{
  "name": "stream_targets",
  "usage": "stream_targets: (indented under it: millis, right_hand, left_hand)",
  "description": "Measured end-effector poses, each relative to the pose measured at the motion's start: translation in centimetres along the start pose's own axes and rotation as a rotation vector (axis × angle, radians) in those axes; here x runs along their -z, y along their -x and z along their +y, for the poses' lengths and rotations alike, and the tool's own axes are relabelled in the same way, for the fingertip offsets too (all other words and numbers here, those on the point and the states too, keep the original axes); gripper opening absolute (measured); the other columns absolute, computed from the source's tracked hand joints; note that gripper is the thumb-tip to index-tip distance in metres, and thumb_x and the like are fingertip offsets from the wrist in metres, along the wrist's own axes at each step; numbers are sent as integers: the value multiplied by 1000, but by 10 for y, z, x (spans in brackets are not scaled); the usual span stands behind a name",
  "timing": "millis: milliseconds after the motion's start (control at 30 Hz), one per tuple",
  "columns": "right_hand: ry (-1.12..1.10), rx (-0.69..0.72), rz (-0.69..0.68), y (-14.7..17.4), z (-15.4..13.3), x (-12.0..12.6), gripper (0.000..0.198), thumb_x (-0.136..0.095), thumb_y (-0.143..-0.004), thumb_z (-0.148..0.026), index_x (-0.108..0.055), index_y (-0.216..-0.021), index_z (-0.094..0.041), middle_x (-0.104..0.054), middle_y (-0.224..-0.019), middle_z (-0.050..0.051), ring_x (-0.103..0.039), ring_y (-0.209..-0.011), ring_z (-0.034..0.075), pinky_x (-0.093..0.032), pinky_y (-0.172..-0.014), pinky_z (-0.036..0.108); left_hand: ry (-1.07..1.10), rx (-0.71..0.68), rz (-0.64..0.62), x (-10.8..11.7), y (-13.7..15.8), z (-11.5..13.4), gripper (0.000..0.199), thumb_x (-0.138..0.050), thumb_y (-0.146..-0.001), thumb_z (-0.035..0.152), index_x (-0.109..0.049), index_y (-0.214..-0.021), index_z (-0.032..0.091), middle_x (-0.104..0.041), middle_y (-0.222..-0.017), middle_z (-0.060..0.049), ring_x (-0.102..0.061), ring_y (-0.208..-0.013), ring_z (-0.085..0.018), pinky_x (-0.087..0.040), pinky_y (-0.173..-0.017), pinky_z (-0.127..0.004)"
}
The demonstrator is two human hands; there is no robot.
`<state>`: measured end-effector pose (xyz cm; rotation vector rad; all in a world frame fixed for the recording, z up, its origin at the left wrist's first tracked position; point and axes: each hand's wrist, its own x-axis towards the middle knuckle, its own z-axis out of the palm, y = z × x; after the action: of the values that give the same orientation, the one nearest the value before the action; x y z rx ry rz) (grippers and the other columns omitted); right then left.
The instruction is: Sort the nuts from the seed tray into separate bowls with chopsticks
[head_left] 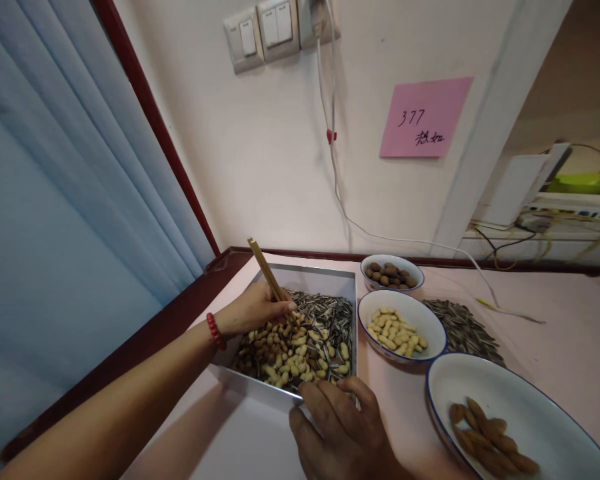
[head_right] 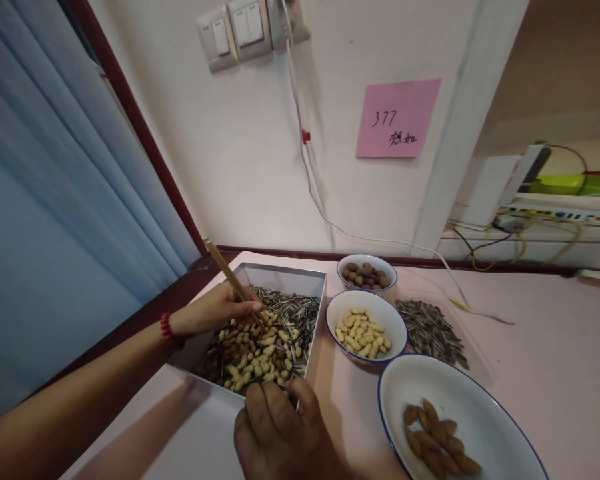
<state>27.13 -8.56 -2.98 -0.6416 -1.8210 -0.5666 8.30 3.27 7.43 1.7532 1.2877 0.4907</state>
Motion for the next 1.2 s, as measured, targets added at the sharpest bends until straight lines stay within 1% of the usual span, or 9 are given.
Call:
stream_targets:
  millis: [333,433,533,600,700,800,933,1033,1200]
  right_hand:
    - [3,2,7,2,0,-2,28,-49,-92,-10,-70,-77,-19,-71,-94,4,-57,-96,16,-35,-91,39]
    - [10,0,14,2,0,-3,27,-50,-90,-10,-70,-76,-19,-71,-92,4,-58,-94,16,-36,-91,39]
    - [14,-3,26,2,0,-4,25,-53,-89,-9,-70,-75,-20,-71,-90,3,-58,-94,15,-37,-91,39]
    - [17,2,35,1,-1,-5,24,-55,-89,-10,-70,-74,-20,-71,-90,3,-58,-93,15,-37,-91,39]
    - [24,-2,39,1,-1,-5,22,-57,-88,-10,-70,-73,-20,-72,-88,3,-59,-92,15,-38,-90,39]
    - [22,-19,54,1,-1,-6,23,-58,-87,-8,-70,-72,-20,-72,-87,3,-59,-92,15,-38,-90,39]
    - [26,-5,50,0,-1,-5,24,-58,-88,-9,-70,-71,-21,-72,-85,1,-58,-92,14,-37,-89,38]
    - [28,-17,53,-2,-1,-4,23,-62,-88,-10,-69,-69,-21,-72,-83,0,-58,-90,13,-37,-90,36]
    - [31,-15,49,-4,-1,-4,26,-59,-90,-11,-69,-69,-22,-72,-83,-1,-58,-91,12,-37,-90,35]
  left_hand:
    - [133,20,-53,1,3,3,44,-76,-78,55,-70,-88,13,-74,-78,-7,-70,-71,-18,-57,-69,-29]
    - [145,8,-207,-3,4,4,42,-76,-78,54,-71,-89,15,-73,-78,-6,-69,-71,-18,-57,-71,-31]
    - [2,-66,-361,-7,0,5,34,-72,-84,49,-73,-89,15,-72,-79,-5,-67,-72,-17,-55,-69,-28]
    - [-169,-138,-321,-7,-6,5,27,-68,-88,42,-74,-87,15,-71,-77,-5,-65,-73,-16,-52,-67,-26]
    - [-371,-199,-131,-4,-14,7,21,-65,-89,33,-75,-87,14,-72,-78,-5,-65,-75,-17,-49,-71,-26]
    - [-374,-224,-53,3,-15,7,22,-63,-89,32,-75,-86,13,-72,-78,-6,-64,-75,-18,-49,-70,-26]
    - [-217,-216,-37,15,-7,12,26,-66,-89,38,-74,-89,13,-71,-77,-6,-64,-73,-17,-52,-67,-26]
    - [-103,-206,-76,20,-1,19,29,-67,-88,40,-73,-93,12,-71,-80,-6,-66,-74,-17,-54,-69,-27]
    - [-95,-231,-129,14,-5,22,28,-68,-88,38,-74,-94,12,-72,-80,-7,-66,-74,-16,-54,-69,-26]
